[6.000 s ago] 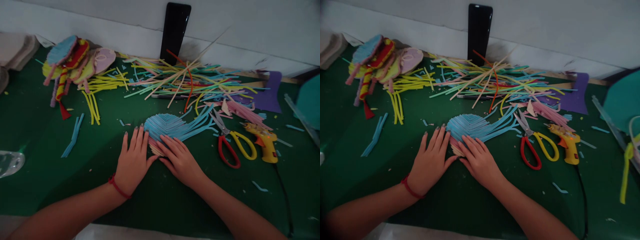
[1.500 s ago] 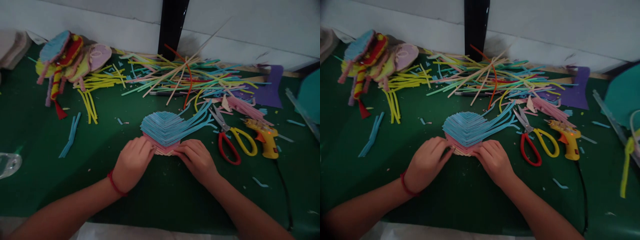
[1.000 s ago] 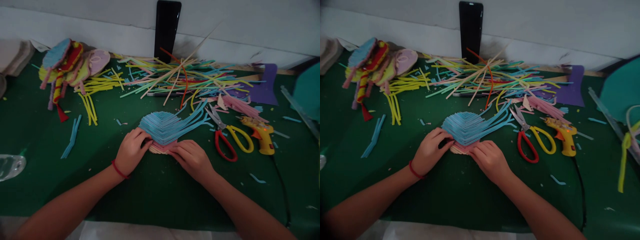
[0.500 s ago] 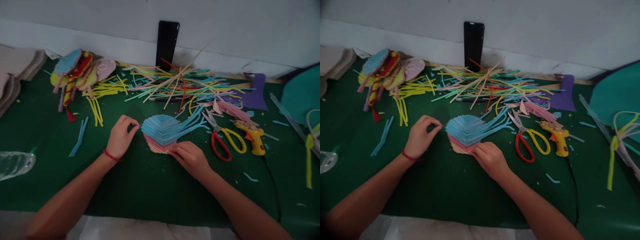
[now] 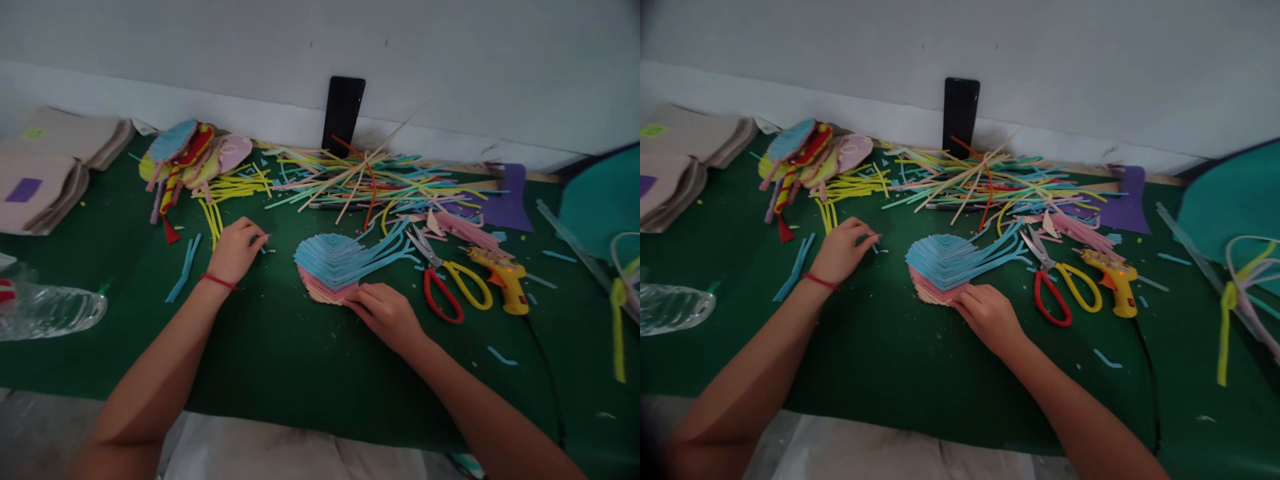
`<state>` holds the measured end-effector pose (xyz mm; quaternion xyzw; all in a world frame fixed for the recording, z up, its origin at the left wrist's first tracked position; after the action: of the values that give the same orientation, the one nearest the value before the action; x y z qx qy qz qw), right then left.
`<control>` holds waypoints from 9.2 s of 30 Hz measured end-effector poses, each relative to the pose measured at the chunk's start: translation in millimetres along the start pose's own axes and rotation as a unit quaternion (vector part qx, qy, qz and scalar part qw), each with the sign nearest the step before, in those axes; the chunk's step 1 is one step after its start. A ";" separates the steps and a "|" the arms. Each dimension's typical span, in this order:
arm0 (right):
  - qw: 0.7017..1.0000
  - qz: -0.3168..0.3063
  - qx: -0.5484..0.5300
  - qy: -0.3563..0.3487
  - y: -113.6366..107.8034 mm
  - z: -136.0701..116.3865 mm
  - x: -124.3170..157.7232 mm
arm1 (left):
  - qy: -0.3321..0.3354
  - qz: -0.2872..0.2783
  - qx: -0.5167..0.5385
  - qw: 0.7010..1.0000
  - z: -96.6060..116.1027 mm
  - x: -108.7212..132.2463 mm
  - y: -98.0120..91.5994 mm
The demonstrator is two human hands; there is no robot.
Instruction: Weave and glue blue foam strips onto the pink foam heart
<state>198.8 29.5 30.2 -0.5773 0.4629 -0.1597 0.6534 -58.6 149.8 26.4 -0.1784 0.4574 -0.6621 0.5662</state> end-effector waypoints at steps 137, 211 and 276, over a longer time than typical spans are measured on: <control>0.999 0.010 -0.021 0.026 -0.7 -14.8 -5.0 | 0.123 -0.154 -0.159 0.967 133.8 91.6 66.7; 0.976 0.041 -0.038 0.211 20.4 34.1 -1.9 | 0.112 -0.137 -0.074 0.981 129.7 87.3 76.2; 0.994 -0.022 -0.092 0.050 25.1 0.8 -3.1 | 0.155 -0.108 -0.130 0.973 140.5 92.5 71.1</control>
<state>189.7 39.4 8.8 -0.6363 0.4954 -0.1592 0.5696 61.7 12.9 15.7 -0.1939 0.5999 -0.6737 0.3855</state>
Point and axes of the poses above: each hand's wrist, its own x-axis away from the middle knuckle, its own y-axis out of the palm, z = x × y, the point moved 5 cm from there along -x, towards the middle knuckle, and after that the axes turned 12 degrees about x, right-handed, at the moved point
